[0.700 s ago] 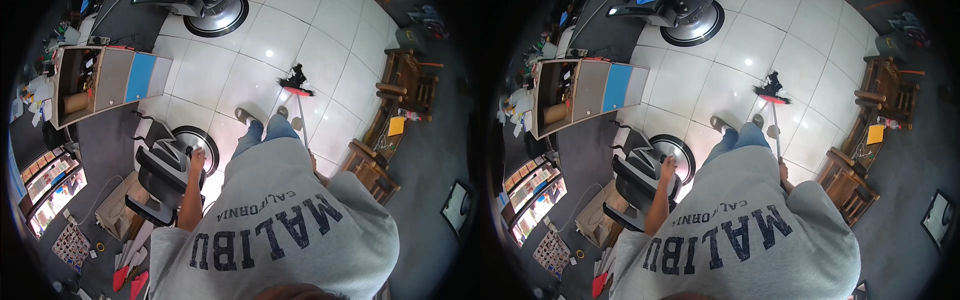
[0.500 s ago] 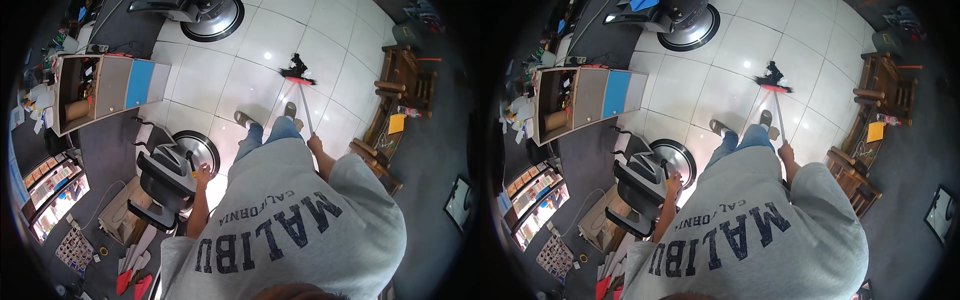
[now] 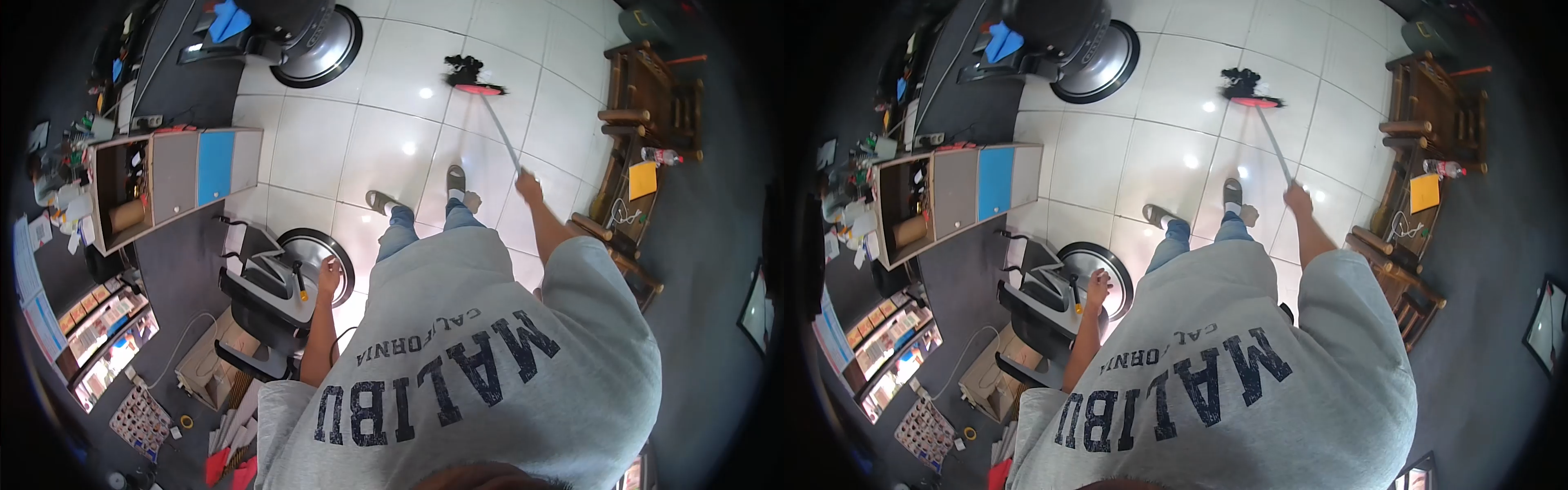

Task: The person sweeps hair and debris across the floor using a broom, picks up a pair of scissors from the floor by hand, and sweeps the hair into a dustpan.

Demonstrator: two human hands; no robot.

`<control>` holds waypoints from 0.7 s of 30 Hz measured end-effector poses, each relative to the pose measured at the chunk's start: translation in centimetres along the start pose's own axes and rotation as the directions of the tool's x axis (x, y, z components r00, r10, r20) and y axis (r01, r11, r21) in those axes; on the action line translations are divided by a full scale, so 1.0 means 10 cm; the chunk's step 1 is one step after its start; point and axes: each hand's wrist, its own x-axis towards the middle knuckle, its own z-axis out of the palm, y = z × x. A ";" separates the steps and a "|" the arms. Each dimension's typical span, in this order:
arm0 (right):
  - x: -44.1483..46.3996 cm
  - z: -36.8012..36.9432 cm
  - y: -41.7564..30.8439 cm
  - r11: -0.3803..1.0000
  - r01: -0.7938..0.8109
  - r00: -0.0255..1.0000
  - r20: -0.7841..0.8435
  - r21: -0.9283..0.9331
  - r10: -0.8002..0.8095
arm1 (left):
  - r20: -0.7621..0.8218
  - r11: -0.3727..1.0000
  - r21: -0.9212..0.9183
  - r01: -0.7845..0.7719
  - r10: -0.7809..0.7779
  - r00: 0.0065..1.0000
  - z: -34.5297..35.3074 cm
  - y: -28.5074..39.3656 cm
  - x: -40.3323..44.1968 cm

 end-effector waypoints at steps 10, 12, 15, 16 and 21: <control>-3.96 -0.11 1.15 0.902 -0.422 0.860 0.359 0.097 0.363 | 0.179 0.964 0.135 -0.230 0.204 0.962 0.93 0.70 0.27; -4.06 -0.07 1.30 0.887 -0.446 0.850 0.367 0.121 0.378 | 0.202 0.960 0.163 -0.228 0.193 0.960 1.15 0.81 0.28; -4.04 -0.03 1.61 0.869 -0.477 0.839 0.364 0.133 0.405 | 0.244 0.943 0.205 -0.262 0.210 0.947 1.47 1.02 0.14; -4.06 -0.05 1.70 0.864 -0.486 0.832 0.370 0.130 0.412 | 0.256 0.934 0.226 -0.275 0.216 0.942 1.54 1.06 0.01; -3.95 -0.22 2.05 0.876 -0.476 0.824 0.385 0.070 0.417 | 0.236 0.946 0.187 -0.264 0.218 0.947 1.77 1.25 -0.30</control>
